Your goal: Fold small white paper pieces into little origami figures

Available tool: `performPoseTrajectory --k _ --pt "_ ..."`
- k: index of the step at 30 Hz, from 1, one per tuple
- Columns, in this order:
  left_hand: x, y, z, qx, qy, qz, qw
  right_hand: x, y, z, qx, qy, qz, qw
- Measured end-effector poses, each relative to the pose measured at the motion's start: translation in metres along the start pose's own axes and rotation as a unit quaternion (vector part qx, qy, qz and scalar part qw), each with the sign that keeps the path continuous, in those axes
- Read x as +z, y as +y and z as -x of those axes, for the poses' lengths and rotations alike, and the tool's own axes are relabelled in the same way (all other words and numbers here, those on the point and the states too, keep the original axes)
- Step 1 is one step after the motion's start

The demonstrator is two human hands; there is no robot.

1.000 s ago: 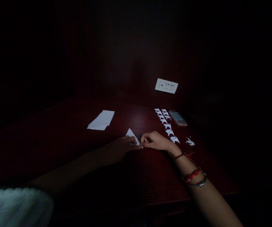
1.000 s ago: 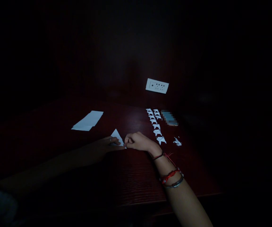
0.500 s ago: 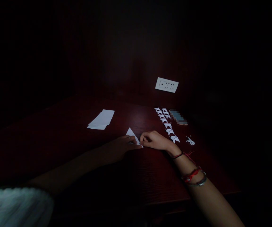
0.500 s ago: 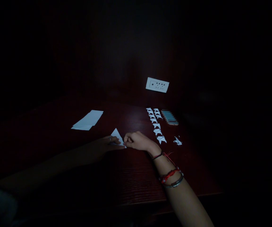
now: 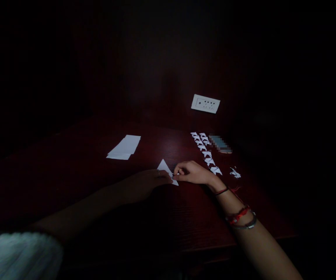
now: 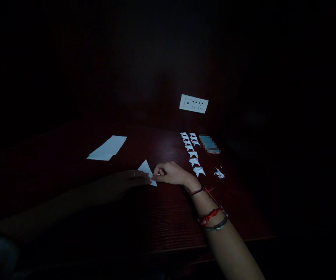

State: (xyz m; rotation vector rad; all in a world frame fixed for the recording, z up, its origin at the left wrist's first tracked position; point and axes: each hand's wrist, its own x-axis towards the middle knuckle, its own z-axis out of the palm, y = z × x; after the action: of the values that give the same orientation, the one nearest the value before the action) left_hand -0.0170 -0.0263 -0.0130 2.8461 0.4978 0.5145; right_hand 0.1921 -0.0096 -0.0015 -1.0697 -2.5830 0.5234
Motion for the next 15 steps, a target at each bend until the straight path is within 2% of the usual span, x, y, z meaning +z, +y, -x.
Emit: performPoseTrajectory --k 10,15 --pt "0.002 -0.0048 -0.0037 0.023 0.008 0.019 1.0 0.0024 0.0002 0.0003 -0.055 -0.015 0.064 0.996" --pt "0.001 -0.004 -0.0012 0.01 -0.019 0.011 1.0 0.0026 -0.0014 0.0012 -0.062 -0.022 0.092 0.994"
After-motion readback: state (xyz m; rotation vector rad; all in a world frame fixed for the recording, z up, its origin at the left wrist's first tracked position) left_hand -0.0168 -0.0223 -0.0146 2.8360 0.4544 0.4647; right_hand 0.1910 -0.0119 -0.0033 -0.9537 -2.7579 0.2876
